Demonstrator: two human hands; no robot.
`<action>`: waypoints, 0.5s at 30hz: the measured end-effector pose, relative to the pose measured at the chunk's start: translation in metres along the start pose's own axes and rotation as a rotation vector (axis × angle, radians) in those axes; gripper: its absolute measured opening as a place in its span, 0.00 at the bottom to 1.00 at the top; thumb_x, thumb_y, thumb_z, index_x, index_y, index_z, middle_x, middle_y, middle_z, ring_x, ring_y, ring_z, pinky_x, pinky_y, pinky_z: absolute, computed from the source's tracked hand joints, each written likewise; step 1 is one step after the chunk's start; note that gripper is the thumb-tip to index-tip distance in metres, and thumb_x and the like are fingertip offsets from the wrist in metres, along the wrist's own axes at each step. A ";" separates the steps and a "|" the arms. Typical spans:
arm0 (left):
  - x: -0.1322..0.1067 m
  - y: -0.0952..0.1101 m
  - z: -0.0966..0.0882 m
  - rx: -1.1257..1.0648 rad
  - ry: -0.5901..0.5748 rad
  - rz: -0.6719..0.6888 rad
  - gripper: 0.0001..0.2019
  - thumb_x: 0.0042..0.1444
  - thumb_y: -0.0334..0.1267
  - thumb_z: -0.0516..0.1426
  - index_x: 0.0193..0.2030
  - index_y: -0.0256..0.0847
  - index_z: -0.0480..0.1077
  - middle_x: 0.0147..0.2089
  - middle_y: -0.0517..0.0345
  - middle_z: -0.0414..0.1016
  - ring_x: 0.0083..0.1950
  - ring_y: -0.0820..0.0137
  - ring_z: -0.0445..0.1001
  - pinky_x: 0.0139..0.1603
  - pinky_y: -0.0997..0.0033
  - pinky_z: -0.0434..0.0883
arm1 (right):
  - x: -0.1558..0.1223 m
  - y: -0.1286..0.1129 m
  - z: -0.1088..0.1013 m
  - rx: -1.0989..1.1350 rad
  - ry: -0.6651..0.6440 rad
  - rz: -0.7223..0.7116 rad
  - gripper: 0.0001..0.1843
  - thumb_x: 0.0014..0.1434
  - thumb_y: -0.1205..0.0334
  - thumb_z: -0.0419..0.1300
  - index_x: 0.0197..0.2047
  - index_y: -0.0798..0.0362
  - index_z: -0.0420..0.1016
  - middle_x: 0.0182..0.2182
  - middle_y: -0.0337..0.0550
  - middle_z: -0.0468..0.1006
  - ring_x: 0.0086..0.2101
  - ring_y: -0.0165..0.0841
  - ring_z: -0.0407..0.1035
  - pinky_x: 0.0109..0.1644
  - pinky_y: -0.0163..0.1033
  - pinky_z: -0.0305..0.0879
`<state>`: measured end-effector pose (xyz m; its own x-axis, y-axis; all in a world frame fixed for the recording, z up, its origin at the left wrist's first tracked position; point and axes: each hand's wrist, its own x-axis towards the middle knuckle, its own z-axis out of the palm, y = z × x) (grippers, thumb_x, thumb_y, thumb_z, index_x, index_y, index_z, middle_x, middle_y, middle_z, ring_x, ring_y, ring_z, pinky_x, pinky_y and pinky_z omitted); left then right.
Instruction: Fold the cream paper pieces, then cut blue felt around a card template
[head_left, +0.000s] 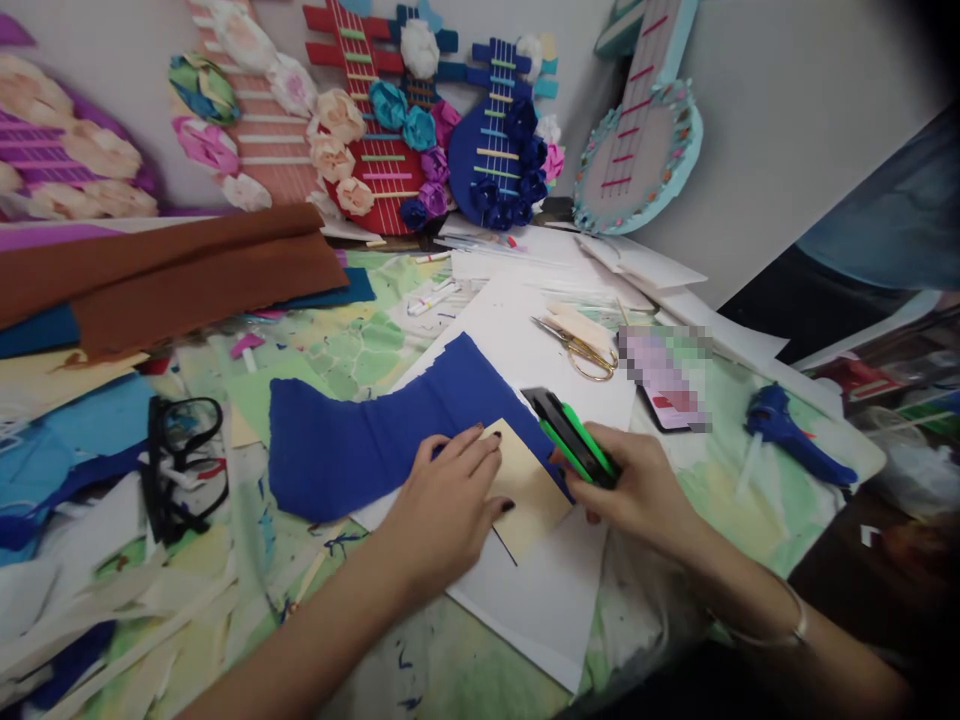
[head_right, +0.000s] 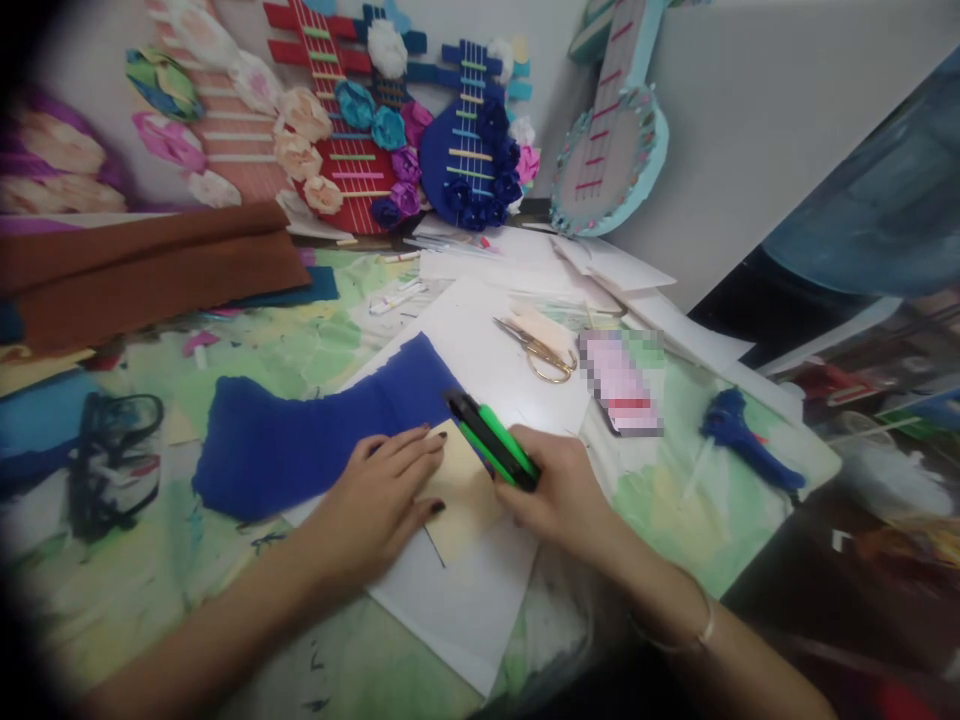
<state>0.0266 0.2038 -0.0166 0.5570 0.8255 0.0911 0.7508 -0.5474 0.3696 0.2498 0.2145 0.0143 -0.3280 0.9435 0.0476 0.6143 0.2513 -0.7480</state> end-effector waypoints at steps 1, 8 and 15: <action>0.001 -0.006 -0.004 -0.015 -0.031 0.020 0.16 0.63 0.35 0.47 0.56 0.38 0.66 0.63 0.51 0.66 0.65 0.60 0.59 0.57 0.54 0.56 | -0.012 0.000 0.000 -0.077 0.033 -0.077 0.06 0.52 0.69 0.58 0.35 0.53 0.72 0.22 0.37 0.73 0.22 0.30 0.68 0.25 0.34 0.65; 0.008 -0.033 -0.018 -0.062 -0.106 0.178 0.17 0.64 0.33 0.46 0.56 0.46 0.66 0.62 0.57 0.67 0.64 0.65 0.60 0.55 0.60 0.58 | -0.055 0.012 0.005 -0.213 -0.119 -0.291 0.34 0.57 0.68 0.53 0.66 0.48 0.51 0.62 0.49 0.61 0.62 0.42 0.54 0.63 0.52 0.59; 0.007 -0.036 -0.009 -0.025 -0.063 0.222 0.17 0.64 0.41 0.50 0.59 0.49 0.64 0.62 0.56 0.66 0.63 0.61 0.59 0.56 0.56 0.57 | -0.050 0.026 0.010 -0.094 -0.218 -0.232 0.40 0.52 0.70 0.54 0.67 0.46 0.49 0.64 0.45 0.58 0.64 0.42 0.50 0.66 0.57 0.52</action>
<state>0.0004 0.2308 -0.0207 0.7293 0.6744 0.1156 0.5987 -0.7108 0.3693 0.2751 0.1715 -0.0144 -0.6067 0.7928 0.0586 0.5656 0.4823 -0.6689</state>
